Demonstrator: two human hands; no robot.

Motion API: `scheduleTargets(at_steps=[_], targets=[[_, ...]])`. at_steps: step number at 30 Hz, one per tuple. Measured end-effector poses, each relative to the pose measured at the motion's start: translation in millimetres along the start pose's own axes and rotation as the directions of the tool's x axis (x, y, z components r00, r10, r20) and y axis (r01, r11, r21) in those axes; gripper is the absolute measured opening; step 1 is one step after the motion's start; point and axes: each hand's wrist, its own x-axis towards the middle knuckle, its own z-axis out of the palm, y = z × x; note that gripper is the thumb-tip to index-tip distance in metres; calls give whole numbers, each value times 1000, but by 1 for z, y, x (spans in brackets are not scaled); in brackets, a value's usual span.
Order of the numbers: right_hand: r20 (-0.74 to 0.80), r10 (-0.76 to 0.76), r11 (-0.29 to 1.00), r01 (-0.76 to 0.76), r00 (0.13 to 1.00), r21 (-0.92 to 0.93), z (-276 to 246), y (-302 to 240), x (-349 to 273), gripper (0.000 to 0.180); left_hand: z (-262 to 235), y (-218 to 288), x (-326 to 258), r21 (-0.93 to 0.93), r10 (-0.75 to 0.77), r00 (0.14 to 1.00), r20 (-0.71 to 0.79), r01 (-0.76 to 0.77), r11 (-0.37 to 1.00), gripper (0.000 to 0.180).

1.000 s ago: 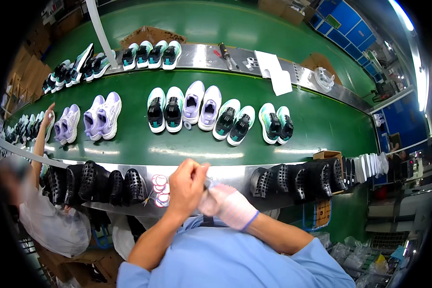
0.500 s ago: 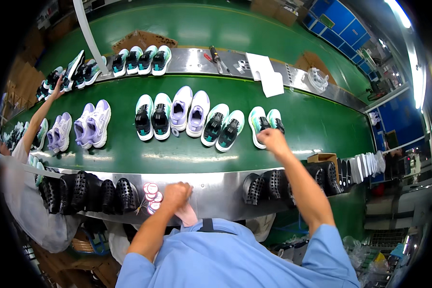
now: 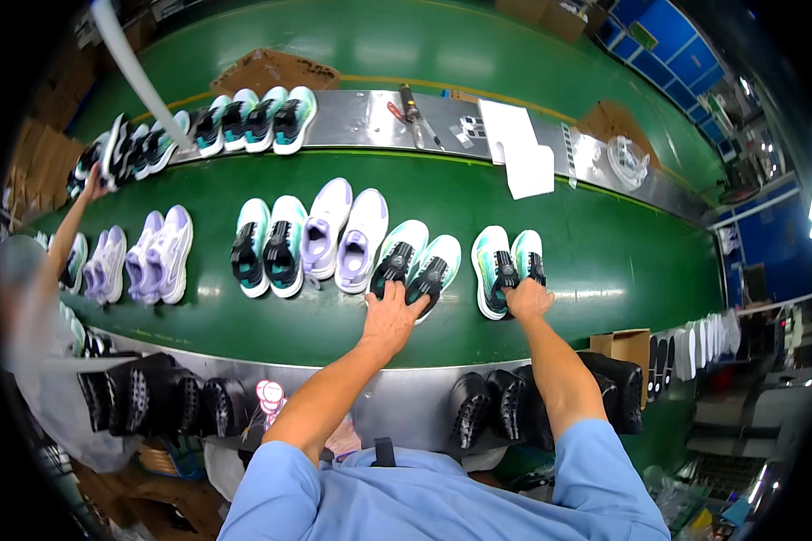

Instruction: The person applies stickers to the tongues of shoes by peeling them from a roll and pressing them onto the material, then sorts the shoes onto a conveyor belt.

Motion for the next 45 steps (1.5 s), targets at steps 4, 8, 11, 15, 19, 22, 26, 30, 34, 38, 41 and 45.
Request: scheduleTargets(at_steps=[4,8,11,15,19,22,26,30,34,38,41,45], targets=[[-139,-76,997,76,987,-4,1,17,37,47,14,-5,33,-63,-129,926,356,161,985,28],[-164,-18,1000,15,986,-24,-18,52,103,43,32,41,105,-174,-38,981,188,71,982,27],[-144,93,996,-94,985,-3,-36,75,134,50,49,104,187,-95,-84,978,189,104,990,17],[-61,123,992,-124,991,-10,-27,107,167,54,69,165,241,-210,-133,946,296,200,957,28],[132,53,996,-43,990,-79,-15,174,211,49,32,145,205,-273,139,989,-44,-146,951,46],[37,-75,929,84,996,-361,-81,86,183,39,-16,46,132,-465,72,958,-276,-199,863,19],[-68,-550,828,534,832,-171,-147,-25,115,42,-90,-135,10,106,-389,898,-203,415,903,15],[139,-894,446,806,427,390,-130,-173,-33,65,-97,-225,-82,241,-548,818,174,504,829,45],[116,-928,373,899,355,231,-39,-284,-132,78,-79,-245,-86,144,-509,830,230,488,861,62],[45,-836,548,836,547,10,11,-338,-148,66,-59,-267,-68,44,-527,800,285,539,841,52],[36,-798,596,797,601,-99,24,-324,-122,54,-53,-283,-65,-8,-498,846,191,509,861,41],[-85,-802,584,745,591,-322,18,-253,-80,47,-64,-312,-84,58,-510,839,191,509,859,44]])
